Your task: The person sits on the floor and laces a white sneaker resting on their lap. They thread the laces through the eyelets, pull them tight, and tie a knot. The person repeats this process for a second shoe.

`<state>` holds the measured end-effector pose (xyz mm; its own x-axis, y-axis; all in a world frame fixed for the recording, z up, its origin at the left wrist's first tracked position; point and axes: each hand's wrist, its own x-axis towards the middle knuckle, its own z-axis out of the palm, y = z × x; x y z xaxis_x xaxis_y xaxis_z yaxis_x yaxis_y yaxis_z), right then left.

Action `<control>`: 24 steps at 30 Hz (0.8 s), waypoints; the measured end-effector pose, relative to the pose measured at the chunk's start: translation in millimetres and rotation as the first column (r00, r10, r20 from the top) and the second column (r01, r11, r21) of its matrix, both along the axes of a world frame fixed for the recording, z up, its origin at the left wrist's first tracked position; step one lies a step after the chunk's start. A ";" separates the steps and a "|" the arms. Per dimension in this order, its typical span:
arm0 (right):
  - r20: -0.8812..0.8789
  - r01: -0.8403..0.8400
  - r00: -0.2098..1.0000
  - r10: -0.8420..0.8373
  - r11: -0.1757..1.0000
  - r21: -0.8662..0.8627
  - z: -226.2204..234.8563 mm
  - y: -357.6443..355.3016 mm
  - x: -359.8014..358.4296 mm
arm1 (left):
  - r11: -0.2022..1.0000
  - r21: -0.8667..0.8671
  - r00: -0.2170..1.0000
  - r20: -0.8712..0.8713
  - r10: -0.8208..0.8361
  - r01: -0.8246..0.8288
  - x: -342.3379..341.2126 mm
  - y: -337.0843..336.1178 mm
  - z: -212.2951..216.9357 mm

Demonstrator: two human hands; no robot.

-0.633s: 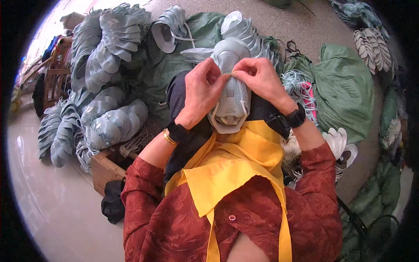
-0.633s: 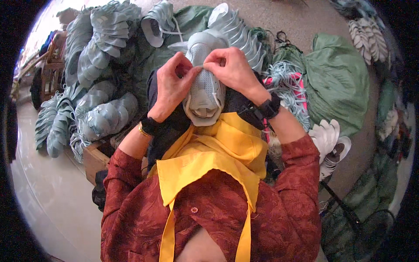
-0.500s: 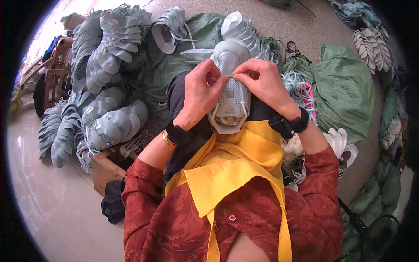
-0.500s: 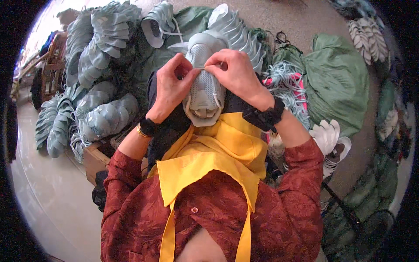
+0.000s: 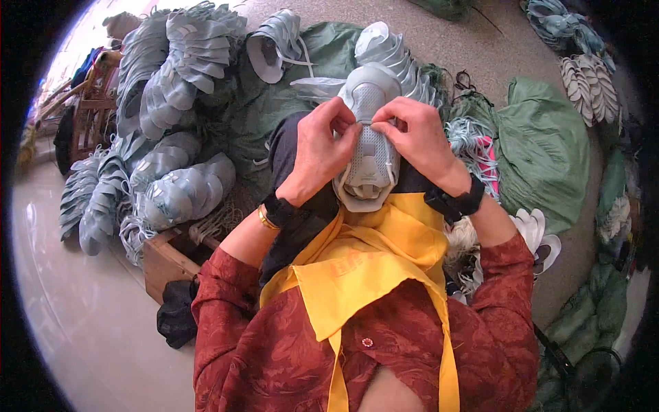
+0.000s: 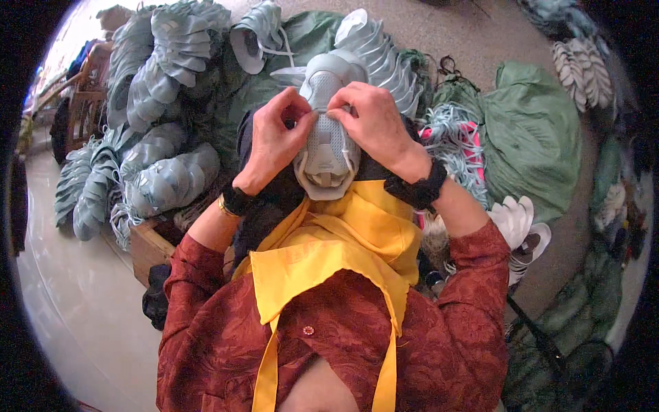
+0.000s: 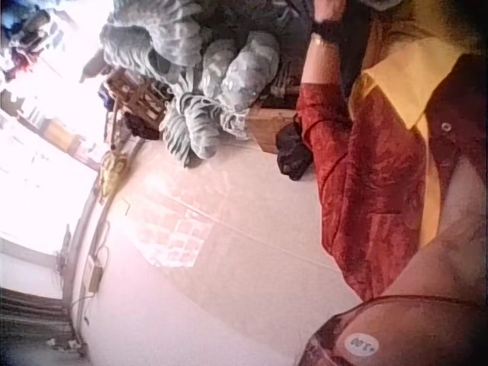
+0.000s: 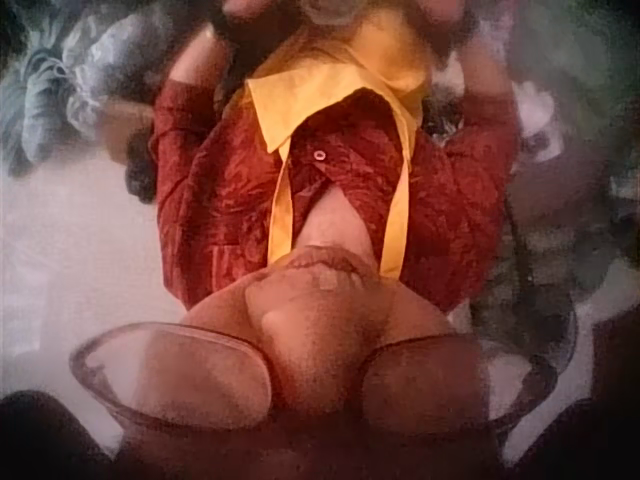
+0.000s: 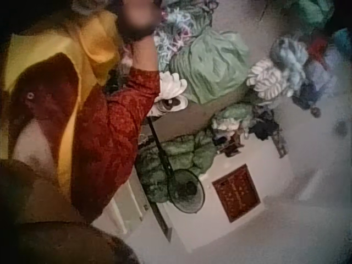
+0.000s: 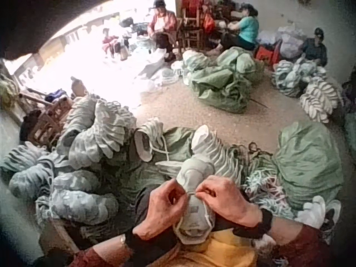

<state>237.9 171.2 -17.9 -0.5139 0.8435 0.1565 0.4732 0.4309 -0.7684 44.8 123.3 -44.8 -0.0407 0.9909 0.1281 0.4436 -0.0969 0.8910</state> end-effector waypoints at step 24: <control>0.041 0.089 0.995 -0.087 0.995 -0.050 -8.8 -9.7 -8.8 | 1.000 0.025 0.997 0.076 -0.020 0.018 -2.6 1.1 -9.2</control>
